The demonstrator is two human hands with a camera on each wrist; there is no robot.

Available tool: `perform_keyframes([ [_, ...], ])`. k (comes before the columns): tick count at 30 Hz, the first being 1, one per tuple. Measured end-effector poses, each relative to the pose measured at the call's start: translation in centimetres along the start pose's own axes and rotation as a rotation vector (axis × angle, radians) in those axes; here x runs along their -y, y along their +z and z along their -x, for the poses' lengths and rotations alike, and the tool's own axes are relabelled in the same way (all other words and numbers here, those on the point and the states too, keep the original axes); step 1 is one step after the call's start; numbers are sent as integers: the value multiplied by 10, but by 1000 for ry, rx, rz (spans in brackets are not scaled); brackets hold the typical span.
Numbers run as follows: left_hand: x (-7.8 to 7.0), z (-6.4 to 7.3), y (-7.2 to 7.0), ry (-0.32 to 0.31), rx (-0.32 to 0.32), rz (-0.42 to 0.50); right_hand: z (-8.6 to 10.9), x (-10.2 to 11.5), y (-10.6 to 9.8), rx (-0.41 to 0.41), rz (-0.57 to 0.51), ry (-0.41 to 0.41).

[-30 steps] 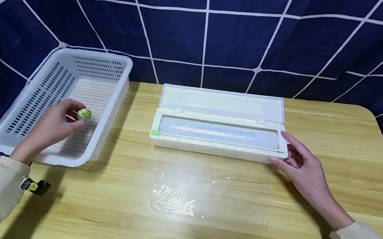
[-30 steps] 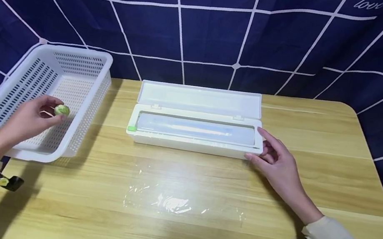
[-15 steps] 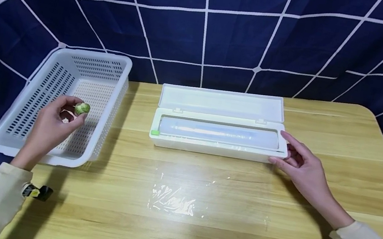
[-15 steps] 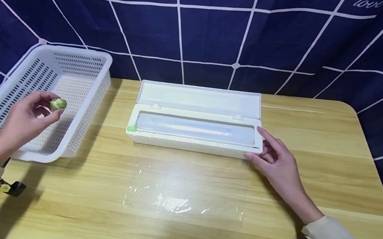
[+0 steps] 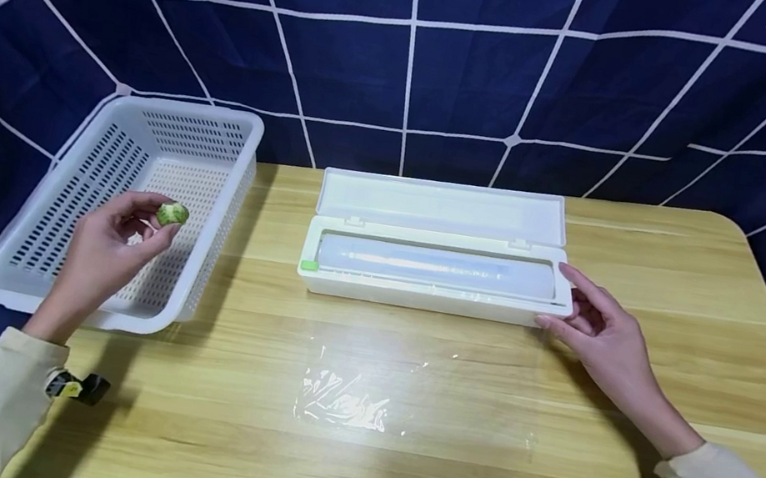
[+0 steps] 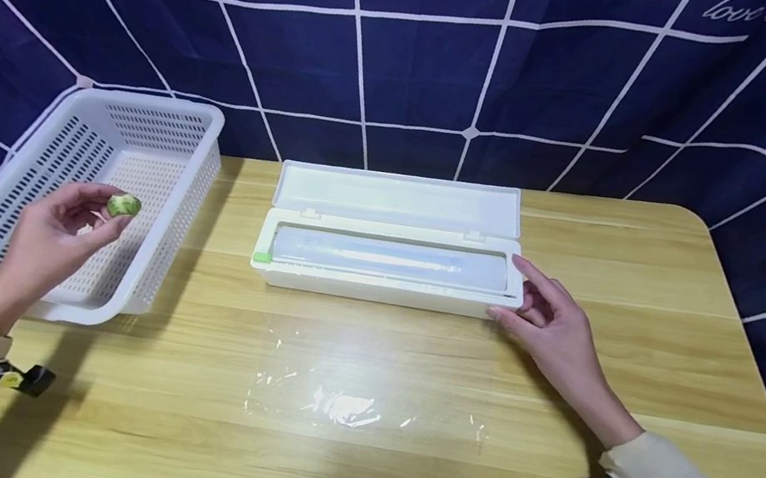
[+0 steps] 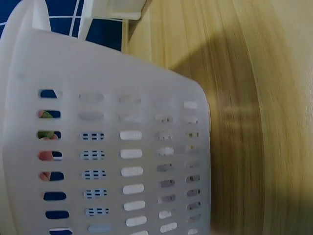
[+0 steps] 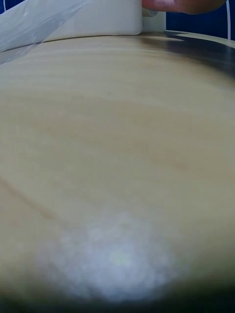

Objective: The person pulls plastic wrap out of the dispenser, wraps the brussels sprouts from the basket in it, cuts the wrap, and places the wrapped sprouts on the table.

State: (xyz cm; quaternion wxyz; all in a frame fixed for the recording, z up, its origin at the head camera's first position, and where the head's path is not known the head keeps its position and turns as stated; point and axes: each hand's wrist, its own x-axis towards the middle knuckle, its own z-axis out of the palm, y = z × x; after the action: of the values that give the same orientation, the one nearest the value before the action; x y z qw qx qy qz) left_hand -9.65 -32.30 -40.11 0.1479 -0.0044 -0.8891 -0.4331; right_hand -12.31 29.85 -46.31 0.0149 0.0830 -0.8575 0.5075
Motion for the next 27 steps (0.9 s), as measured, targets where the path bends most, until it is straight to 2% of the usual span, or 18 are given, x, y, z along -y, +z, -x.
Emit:
perform_keyframes([
  [8,-8,2,6,86,-38,0,-1,-1,0,-3,1,-3],
  [16,-22,2,17,192,-24,152,0,-1,-2,-3,12,3],
  [23,-33,3,25,215,-25,197,-1,-2,-2,-2,24,-4],
  [27,-38,3,28,267,-5,233,-1,-1,-1,0,17,0],
])
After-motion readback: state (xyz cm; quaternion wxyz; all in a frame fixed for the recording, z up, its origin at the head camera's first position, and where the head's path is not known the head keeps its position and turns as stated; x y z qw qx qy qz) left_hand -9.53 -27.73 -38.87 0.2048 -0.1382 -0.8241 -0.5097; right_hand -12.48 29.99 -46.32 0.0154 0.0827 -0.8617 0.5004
